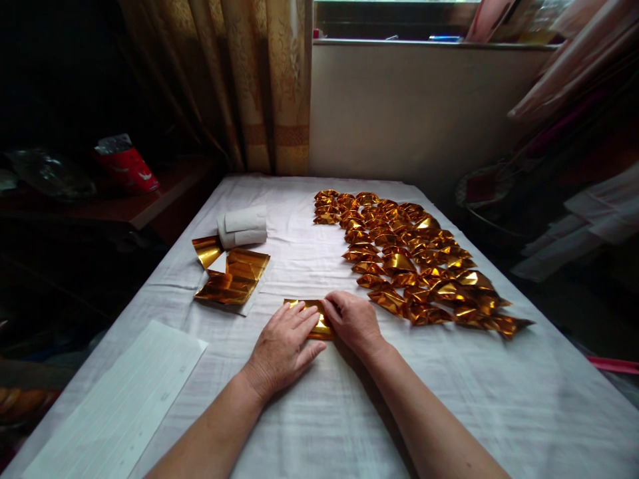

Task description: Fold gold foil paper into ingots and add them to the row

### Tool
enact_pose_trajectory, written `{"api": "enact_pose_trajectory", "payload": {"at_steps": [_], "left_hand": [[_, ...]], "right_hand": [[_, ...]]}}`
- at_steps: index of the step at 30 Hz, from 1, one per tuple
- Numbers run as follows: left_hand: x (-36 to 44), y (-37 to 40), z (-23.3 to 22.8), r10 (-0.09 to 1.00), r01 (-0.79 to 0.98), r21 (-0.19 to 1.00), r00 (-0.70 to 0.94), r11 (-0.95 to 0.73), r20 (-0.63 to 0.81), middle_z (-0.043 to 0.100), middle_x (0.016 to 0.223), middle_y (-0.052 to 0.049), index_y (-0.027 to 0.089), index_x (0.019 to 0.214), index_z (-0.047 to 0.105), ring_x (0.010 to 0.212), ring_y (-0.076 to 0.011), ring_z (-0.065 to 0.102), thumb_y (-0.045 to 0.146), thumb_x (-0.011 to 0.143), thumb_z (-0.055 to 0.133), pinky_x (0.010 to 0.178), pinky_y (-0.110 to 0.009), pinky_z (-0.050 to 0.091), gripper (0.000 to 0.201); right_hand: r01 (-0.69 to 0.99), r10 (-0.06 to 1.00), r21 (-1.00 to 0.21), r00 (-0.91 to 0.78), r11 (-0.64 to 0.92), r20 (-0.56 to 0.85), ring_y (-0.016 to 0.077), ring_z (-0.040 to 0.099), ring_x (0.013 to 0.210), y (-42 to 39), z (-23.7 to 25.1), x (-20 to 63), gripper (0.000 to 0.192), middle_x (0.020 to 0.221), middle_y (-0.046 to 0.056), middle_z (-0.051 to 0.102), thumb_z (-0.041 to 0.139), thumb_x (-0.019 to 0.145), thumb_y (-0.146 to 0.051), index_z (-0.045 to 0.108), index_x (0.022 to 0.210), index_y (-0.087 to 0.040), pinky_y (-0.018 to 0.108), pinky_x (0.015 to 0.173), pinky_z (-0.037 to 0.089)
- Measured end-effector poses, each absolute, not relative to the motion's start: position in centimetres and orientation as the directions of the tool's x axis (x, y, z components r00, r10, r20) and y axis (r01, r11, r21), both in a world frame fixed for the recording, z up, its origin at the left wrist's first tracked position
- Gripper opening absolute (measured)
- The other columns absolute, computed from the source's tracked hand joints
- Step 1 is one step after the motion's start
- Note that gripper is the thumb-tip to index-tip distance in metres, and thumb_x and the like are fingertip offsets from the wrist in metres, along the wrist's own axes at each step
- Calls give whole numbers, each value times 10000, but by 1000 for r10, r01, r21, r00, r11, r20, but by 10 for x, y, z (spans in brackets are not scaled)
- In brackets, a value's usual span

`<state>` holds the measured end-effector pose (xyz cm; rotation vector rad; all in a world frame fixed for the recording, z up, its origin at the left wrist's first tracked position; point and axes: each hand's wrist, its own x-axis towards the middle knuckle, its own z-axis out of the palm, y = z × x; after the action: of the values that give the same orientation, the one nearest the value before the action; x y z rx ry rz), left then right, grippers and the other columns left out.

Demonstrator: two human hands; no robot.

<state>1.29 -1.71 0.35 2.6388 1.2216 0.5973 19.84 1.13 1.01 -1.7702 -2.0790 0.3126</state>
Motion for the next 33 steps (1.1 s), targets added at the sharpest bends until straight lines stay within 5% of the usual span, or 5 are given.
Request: {"api": "enact_pose_trajectory", "payload": {"at_steps": [27, 33], "left_hand": [[13, -19, 0, 778, 712, 315, 581, -628, 239, 542, 1431, -92, 231, 1392, 498, 1374, -271, 431, 414, 911, 569, 1178, -529, 270, 520], [3, -8, -5, 803, 711, 391, 440, -585, 401, 628, 1327, -84, 237, 1284, 589, 1267, -249, 539, 325, 949, 508, 1114, -498, 381, 356]], "right_hand": [[922, 970, -337, -125, 192, 210, 145, 592, 669, 12, 3, 196, 252, 749, 33, 697, 509, 950, -303, 628, 748, -212, 250, 593, 289], [807, 920, -480, -185, 343, 346, 152, 625, 703, 13, -6, 206, 201, 772, 29, 701, 515, 947, -283, 642, 808, -214, 230, 646, 384]]}}
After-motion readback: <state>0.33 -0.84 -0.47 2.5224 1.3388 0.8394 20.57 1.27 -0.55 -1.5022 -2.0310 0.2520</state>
